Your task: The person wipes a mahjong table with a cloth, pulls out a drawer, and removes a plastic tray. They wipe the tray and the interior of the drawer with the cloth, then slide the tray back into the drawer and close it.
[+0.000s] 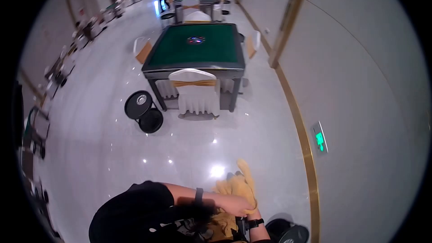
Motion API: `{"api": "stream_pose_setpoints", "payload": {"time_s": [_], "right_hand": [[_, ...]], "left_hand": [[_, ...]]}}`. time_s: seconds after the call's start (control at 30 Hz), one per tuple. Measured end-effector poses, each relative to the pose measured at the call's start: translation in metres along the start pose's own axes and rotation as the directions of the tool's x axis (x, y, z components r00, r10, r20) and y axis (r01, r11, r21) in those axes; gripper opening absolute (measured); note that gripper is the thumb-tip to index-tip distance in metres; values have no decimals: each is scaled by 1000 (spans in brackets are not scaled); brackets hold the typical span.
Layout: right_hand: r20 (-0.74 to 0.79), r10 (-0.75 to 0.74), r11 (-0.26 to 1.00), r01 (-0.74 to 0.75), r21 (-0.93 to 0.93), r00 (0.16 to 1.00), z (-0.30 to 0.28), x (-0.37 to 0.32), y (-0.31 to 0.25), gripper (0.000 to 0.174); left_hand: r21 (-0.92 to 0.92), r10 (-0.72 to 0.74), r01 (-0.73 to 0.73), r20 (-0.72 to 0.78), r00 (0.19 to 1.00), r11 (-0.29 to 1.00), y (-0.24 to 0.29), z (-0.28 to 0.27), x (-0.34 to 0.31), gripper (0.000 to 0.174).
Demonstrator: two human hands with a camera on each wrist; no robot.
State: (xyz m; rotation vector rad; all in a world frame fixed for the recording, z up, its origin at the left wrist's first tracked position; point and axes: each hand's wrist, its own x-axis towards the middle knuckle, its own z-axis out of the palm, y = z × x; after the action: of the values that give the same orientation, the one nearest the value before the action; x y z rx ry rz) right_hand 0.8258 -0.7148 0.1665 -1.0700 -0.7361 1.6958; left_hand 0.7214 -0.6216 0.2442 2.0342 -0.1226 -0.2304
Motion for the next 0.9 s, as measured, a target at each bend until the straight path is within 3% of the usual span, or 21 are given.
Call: {"api": "stream_pose_setpoints", "payload": {"time_s": [0.07,0.17,0.23,0.3,0.37,0.43,0.5,0.57,0.77,0.8,0.9], "right_hand": [[136,11,999,-15,30,991,7,59,-33,39],[100,-16,993,4,118,995,-7,133,-60,38],[-17,-64,982,66,176,998,-33,171,-73,38],[-140,-121,967,148,205,983,-64,205,-89,37],[-208,-192,971,216,99,959,-91,242,-117,37],[-199,-255,950,207,-235,946,-102,278,-150,38],[-117,-312,813,202,-546,943,-110,311,-185,38],[-10,-348,628,225,-745,938,-116,340,-218,39],[188,-308,337,292,-895,933,-122,415,-293,41],[209,-297,297,298,-907,932,-122,425,-304,41],[259,-244,171,304,-937,935,-118,458,-341,42]], "left_hand": [[128,-66,65,2,998,990,-21,-19,-6,41],[-56,48,-72,-352,935,996,-77,-53,-35,46],[-284,-111,-4,-387,916,959,-102,-101,-55,41],[-571,-335,69,-375,865,818,-123,-156,-83,35],[-772,-527,28,-407,746,635,-185,-185,-100,30],[-849,-703,-42,-463,539,527,-243,-218,-118,25],[-904,-849,-73,-422,317,422,-287,-256,-134,23],[-899,-903,-267,-397,165,346,-313,-299,-148,23],[-764,-922,-547,-386,-37,342,-367,-396,-175,30],[-760,-926,-561,-375,-35,329,-388,-404,-181,41],[-712,-951,-635,-275,-141,300,-437,-438,-192,54]]}}
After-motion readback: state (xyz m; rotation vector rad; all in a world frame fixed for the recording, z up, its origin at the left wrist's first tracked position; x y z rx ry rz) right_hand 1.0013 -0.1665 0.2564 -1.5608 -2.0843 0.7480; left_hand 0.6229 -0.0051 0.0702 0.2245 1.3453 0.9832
